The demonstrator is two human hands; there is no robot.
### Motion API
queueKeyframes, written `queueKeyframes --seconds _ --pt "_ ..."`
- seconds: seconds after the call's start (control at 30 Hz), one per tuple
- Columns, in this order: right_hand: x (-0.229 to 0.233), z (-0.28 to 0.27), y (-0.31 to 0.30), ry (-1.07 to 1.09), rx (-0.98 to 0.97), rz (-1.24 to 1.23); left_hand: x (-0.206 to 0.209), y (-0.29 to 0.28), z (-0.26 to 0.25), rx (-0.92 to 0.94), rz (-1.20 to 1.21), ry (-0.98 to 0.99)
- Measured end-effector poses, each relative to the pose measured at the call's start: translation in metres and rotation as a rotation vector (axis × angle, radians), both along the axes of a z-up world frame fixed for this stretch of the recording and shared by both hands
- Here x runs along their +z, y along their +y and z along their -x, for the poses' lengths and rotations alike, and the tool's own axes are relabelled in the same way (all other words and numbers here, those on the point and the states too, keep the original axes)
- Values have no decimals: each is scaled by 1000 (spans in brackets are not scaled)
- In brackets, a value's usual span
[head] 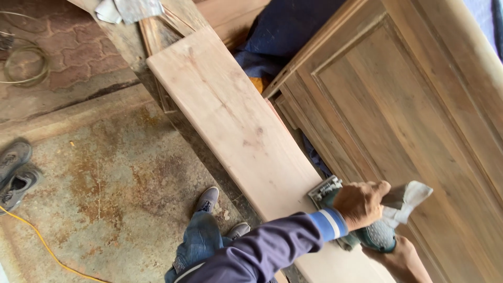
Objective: Sanding a wooden board using an electric sander and manual sandpaper.
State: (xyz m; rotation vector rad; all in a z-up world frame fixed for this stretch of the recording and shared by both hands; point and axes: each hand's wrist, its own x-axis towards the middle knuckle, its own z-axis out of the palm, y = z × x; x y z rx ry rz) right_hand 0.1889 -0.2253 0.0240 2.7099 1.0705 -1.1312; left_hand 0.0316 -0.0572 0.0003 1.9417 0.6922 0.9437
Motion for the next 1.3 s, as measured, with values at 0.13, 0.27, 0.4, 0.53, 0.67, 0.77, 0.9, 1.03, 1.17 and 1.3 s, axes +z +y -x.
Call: queueKeyframes --seconds 0.13,0.27,0.4,0.53,0.67,0.77,0.9,1.03,1.17,1.3 --pt "-21 -6 6 11 -8 -25 4 15 14 -3 32 -21" --pt "-28 12 49 45 1 40 -5 47 33 21 53 -39" --pt "4 70 121 16 81 66 -13 92 59 65 49 -88" --pt "24 118 184 12 93 37 -12 148 93 142 3 -99" --pt "30 155 237 46 168 -121 -6 201 131 239 -12 -94" --pt "29 178 281 39 236 -192 -1 244 157 263 64 -39" --pt "34 211 336 6 320 -186 -2 294 190 336 77 -74" --pt "37 241 383 -2 335 -145 -4 344 218 346 116 -40" --pt "45 271 421 13 288 -188 -9 382 240 370 43 -35" --pt "37 280 438 -105 400 -271 -9 401 252 428 12 -18"
